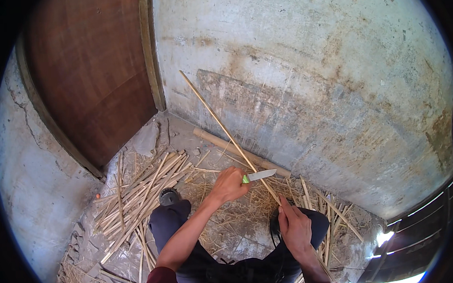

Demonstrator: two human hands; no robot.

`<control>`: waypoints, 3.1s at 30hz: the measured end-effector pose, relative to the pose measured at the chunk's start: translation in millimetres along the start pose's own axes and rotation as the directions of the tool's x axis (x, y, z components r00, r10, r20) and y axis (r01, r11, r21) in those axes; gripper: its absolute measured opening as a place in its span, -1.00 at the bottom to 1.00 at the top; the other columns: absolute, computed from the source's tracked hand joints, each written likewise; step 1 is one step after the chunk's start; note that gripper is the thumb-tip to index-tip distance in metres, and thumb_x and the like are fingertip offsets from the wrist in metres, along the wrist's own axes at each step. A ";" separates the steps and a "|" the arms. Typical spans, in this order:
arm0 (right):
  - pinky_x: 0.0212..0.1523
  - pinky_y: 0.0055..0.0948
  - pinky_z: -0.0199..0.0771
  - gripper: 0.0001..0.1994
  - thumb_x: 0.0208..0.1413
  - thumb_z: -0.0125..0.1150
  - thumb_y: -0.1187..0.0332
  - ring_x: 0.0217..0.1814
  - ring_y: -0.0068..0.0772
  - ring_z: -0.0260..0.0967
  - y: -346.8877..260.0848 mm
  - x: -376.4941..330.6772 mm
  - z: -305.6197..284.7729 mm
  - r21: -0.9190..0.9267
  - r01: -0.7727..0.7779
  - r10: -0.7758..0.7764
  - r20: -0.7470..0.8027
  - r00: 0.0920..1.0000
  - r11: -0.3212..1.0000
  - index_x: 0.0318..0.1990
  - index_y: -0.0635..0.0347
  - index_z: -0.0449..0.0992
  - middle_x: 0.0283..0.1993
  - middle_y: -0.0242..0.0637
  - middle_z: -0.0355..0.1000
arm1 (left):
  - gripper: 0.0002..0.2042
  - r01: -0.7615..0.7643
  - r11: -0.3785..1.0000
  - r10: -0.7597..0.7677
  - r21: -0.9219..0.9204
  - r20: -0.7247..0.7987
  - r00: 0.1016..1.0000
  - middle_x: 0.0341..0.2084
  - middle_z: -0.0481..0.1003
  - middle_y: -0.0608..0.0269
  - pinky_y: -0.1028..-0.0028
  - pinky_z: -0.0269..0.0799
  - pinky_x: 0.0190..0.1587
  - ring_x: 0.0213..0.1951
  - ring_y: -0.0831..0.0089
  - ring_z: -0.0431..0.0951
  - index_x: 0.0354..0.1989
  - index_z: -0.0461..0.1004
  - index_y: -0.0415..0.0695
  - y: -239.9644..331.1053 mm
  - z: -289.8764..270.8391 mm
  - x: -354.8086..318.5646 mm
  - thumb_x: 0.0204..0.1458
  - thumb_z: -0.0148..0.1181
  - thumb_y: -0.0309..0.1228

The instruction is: The person strips layers from a length of bamboo using a knife while sitting on the floor.

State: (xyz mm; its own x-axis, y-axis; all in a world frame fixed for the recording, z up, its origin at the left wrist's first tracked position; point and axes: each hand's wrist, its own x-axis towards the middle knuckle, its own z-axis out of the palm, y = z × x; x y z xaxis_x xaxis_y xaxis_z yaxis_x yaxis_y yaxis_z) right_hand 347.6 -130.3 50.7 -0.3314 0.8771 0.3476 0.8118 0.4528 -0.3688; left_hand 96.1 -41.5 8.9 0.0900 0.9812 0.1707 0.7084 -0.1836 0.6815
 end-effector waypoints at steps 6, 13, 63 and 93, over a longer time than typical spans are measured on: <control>-0.43 -0.03 0.53 -0.54 0.39 0.23 0.35 -0.45 0.00 0.52 1.3 -3.8 -1.1 0.006 -0.017 0.017 0.001 1.000 1.000 0.41 0.03 0.49 -0.39 -0.17 0.47 | -0.67 0.082 0.994 -0.078 -0.070 0.054 0.995 -0.39 0.66 -0.26 0.00 0.59 -0.10 -0.36 -0.23 0.64 -0.34 0.68 -0.40 -13.4 5.8 4.8 0.14 0.33 -0.27; -0.42 -0.05 0.52 -0.53 0.33 0.28 0.38 -0.47 -0.02 0.51 4.1 -37.6 -12.0 0.075 -0.069 0.065 0.049 0.997 0.995 0.39 0.00 0.53 -0.42 -0.19 0.43 | -0.57 0.214 0.975 -0.219 -0.065 -0.075 0.973 -0.61 0.49 -0.36 -0.05 0.45 -0.29 -0.51 -0.16 0.60 -0.55 0.54 -0.44 -25.1 -43.7 16.6 0.22 0.28 -0.26; -0.51 -0.28 0.38 -0.56 0.07 0.27 0.48 -0.65 -0.34 0.35 158.2 -125.6 -128.2 -0.233 0.037 -0.031 0.029 0.999 0.972 0.15 0.15 0.72 -0.58 -0.30 0.36 | -0.51 0.338 0.932 -0.362 -0.130 -0.375 0.853 -0.49 0.53 -0.48 -0.04 0.47 -0.12 -0.28 -0.33 0.64 -0.49 0.50 -0.50 -109.9 -73.0 40.3 0.19 0.28 -0.17; -0.20 -0.18 0.56 -0.62 0.27 0.30 0.42 -0.39 -0.05 0.57 129.8 -74.1 -95.8 0.021 -0.265 0.266 -0.067 0.962 0.964 0.22 0.26 0.65 -0.20 0.09 0.64 | -0.55 0.142 0.922 -0.220 -0.361 -0.184 0.958 -0.74 0.27 0.42 0.32 0.16 -0.47 -0.60 0.59 0.23 -0.52 0.50 -0.26 -90.0 -33.3 30.8 0.36 0.17 -0.17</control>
State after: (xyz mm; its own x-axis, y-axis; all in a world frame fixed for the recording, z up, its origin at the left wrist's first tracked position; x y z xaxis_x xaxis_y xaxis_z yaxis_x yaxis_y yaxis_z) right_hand 523.6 -151.9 59.7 -0.0708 0.9532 0.2938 0.8602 0.2075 -0.4659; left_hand 11.8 3.2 -23.5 -0.1987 0.9693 0.1445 0.4129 -0.0509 0.9094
